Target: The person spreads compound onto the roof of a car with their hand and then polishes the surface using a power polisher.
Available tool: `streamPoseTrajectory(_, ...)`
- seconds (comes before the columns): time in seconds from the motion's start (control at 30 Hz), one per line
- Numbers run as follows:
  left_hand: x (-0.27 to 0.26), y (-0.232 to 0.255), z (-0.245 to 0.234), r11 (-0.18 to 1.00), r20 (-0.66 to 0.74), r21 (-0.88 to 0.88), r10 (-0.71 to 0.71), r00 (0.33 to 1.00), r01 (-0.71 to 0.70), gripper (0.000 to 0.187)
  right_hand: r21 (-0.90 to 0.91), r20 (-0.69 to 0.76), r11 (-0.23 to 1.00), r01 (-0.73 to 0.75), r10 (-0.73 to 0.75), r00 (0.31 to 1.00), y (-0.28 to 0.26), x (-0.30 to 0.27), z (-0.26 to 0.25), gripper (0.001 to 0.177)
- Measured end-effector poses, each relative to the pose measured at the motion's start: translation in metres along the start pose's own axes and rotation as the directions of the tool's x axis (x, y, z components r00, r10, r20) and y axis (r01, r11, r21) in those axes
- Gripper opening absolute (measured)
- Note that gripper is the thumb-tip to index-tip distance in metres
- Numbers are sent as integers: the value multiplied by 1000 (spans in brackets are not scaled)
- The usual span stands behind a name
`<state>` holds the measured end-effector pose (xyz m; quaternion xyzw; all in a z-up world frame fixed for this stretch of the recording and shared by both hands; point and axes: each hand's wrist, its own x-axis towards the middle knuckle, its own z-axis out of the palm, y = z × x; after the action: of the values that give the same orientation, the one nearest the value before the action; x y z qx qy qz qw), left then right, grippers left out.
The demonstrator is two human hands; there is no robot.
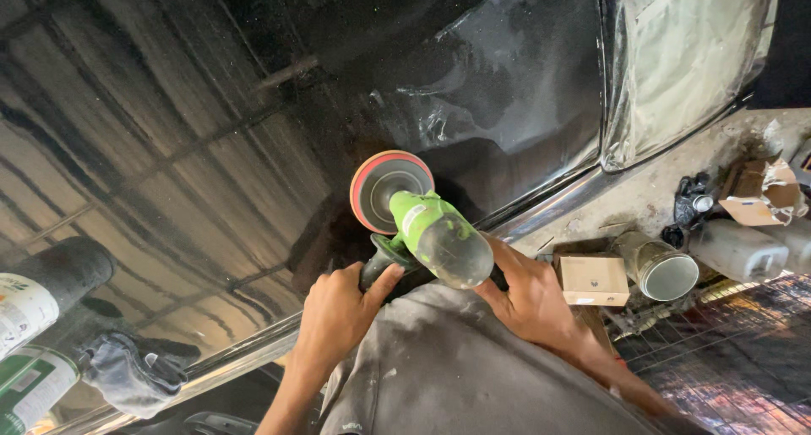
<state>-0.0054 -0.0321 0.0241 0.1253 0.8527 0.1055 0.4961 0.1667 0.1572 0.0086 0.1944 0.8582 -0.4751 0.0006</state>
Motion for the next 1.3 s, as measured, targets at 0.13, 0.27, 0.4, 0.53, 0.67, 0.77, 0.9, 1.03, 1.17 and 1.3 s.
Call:
streamPoseTrajectory(0.13,5,15,9,998,-35,-36,56,998,-57,63,-102,-65,982,-162,156,986,15,-10,0,37)
streamPoseTrajectory(0.27,27,38,20,976,-55,-33,215,975,-217,66,-208,26,826,-524,540,841,55,-17,-9,32)
streamPoseTrajectory(0.4,43,60,33,950,-71,19,311,948,-310,73,-161,-183,908,-387,357,916,63,-26,-26,34)
streamPoseTrajectory(0.53,59,83,35,920,-64,62,391,918,-387,78,-186,-246,845,-501,453,857,67,-17,-41,35)
streamPoseTrajectory(0.67,73,110,35,914,-2,64,401,916,-400,77,-178,-343,887,-427,350,872,71,-10,-57,34)
streamPoseTrajectory(0.77,81,128,34,901,13,63,429,903,-429,76,-122,-417,930,-346,268,868,76,-5,-65,34)
streamPoseTrajectory(0.9,99,147,40,896,22,95,434,901,-434,78,-172,-478,914,-366,248,843,92,-1,-69,33)
streamPoseTrajectory(1.03,123,161,55,875,50,163,454,890,-456,83,-166,-480,888,-429,308,822,116,-3,-77,31)
streamPoseTrajectory(1.17,147,185,68,846,69,142,510,858,-514,85,-167,-528,891,-422,281,802,134,-3,-90,30)
streamPoseTrajectory(1.3,158,199,74,836,77,147,523,849,-529,84,-159,-547,877,-454,304,780,144,0,-95,32)
